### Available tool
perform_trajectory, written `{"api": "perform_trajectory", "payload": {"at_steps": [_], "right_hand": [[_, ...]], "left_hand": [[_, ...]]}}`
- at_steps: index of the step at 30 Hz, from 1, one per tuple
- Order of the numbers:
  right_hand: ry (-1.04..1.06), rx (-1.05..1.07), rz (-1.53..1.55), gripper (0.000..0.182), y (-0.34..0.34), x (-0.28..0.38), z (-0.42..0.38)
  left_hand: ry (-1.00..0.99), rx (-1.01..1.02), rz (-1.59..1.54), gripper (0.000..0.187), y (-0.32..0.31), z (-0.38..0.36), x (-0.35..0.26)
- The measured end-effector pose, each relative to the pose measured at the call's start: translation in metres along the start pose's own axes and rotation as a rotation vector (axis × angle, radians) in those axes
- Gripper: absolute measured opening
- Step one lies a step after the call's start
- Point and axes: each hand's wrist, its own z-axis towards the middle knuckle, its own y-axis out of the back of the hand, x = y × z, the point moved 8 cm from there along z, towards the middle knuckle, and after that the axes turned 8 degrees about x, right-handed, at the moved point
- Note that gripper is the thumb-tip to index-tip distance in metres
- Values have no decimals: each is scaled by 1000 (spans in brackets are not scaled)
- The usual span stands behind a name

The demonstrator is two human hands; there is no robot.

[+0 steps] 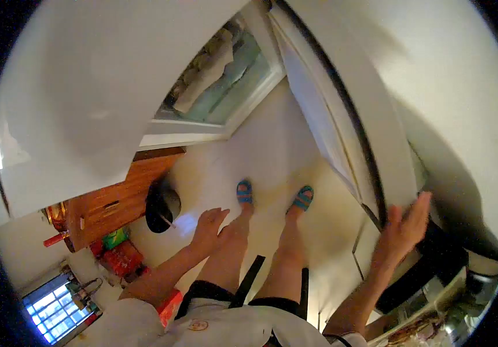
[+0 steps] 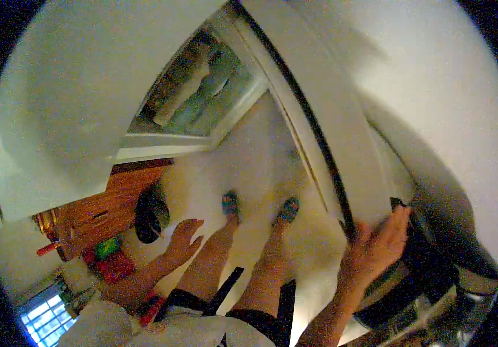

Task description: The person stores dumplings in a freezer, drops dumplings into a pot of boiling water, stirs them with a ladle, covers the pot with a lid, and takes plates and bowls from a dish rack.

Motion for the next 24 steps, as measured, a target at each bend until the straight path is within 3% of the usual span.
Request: {"api": "perform_trajectory", "payload": {"at_steps": [1,3,4,7,9,14,17,18,20,23,24], "right_hand": [[22,-23,34,51,-3,20,-18],[-111,153,158,58,1,13,-33],[-25,113,148,56,4,16,-44],[-124,292,412,49,14,24,-80],[-136,332,554,50,-21,40,-89],[127,335,242,48,-68,102,-111],[334,607,30,42,-62,209,-128],[379,674,7,39,-66,235,-136],[404,736,108,32,-124,267,-135],[692,502,401,18,-101,334,-132],[793,419,476,15,-99,354,-129]], "left_hand": [[-16,19,7,44,-3,-14,17],[-48,32,37,44,8,-43,10],[-77,16,55,43,15,-55,6],[-85,-29,101,42,28,-95,-1],[-55,-37,127,42,34,-98,25],[143,1,150,41,36,-169,96],[227,-190,-47,39,56,-246,179],[300,-168,-41,39,63,-269,194],[453,-138,-30,38,78,-307,214],[544,-461,-115,36,52,-380,241],[614,-433,-95,37,37,-393,243]]}}
